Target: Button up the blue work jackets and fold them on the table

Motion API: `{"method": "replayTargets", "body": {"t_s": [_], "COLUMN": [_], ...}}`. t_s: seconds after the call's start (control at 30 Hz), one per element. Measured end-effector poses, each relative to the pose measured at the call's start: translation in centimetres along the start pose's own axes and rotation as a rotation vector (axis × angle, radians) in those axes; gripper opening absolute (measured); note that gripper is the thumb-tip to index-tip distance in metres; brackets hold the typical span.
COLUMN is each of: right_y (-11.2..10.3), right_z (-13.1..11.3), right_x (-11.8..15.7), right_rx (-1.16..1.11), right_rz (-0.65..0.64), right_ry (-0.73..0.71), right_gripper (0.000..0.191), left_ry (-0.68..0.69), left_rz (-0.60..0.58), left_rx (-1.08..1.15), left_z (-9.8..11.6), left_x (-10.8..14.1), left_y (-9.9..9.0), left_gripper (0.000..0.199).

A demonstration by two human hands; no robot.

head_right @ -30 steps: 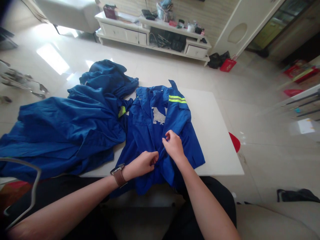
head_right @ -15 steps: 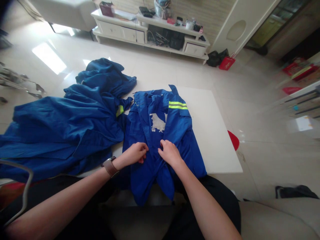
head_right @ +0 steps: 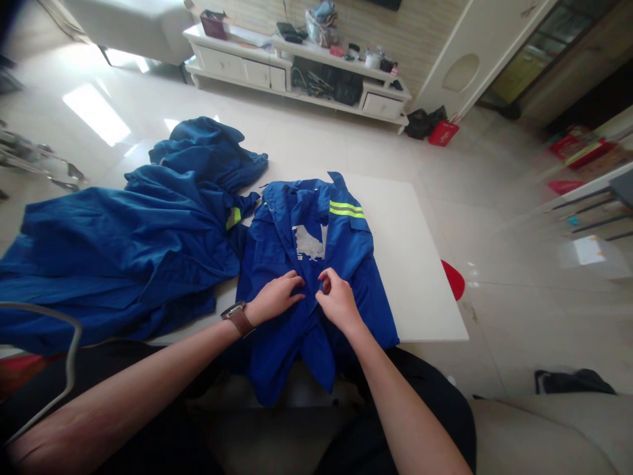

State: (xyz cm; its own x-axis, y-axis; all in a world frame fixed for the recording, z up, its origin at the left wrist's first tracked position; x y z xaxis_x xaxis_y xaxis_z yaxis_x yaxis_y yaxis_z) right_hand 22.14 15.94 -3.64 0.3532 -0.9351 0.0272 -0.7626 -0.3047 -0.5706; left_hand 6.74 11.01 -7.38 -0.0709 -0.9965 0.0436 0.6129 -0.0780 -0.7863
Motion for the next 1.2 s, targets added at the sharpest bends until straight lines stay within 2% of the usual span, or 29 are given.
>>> {"method": "replayTargets", "body": {"t_s": [0.1, 0.2, 0.43, 0.53, 0.77, 1.0, 1.2], "right_y": [-0.7, -1.0, -1.2, -0.8, 0.3, -0.1, 0.3], "right_z": [0.6, 1.1, 0.4, -0.6, -2.1, -2.4, -3.1], "right_x": [0.7, 1.2, 1.4, 1.4, 1.8, 1.7, 2.1], "right_rx": [-0.128, -0.258, -0.548, -0.627, -0.678, -0.652, -0.616], "right_rz": [0.023, 0.041, 0.087, 0.076, 0.064, 0.173, 0.162], "right_ry": [0.018, 0.054, 0.117, 0.11, 0.074, 0.023, -0.016], "right_gripper": [0.029, 0.034, 0.042, 0.044, 0.044, 0.043, 0.036], "left_ry": [-0.037, -0.048, 0.155, 0.139, 0.113, 0.054, 0.011], "left_rz": [-0.003, 0.023, 0.144, 0.16, 0.216, 0.254, 0.283], "left_rx": [-0.027, -0.012, 0.169, 0.285, 0.389, 0.472, 0.523], "left_z": [0.0, 0.4, 4.1, 4.7, 4.9, 4.7, 4.2], "left_x": [0.0, -0.3, -0.4, 0.1, 0.8, 0.9, 1.0], "left_y": [0.7, 0.6, -2.8, -4.1, -5.6, -6.7, -7.2], "left_gripper": [0.018, 0.009, 0.007, 0.008, 0.018, 0.017, 0.016]}}
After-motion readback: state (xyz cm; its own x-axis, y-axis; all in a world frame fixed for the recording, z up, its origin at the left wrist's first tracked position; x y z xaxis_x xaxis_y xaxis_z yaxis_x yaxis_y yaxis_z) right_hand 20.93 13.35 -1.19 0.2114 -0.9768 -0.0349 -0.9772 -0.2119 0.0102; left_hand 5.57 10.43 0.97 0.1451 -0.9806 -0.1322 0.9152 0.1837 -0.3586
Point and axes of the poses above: each hand's wrist, its own x-axis away from the middle knuckle, its own y-axis out of the palm, z = x × y, the point moved 7 cm from there along -x, towards the middle knuckle, and after that the axes turned 6 degrees about z, right-handed, at the moved point
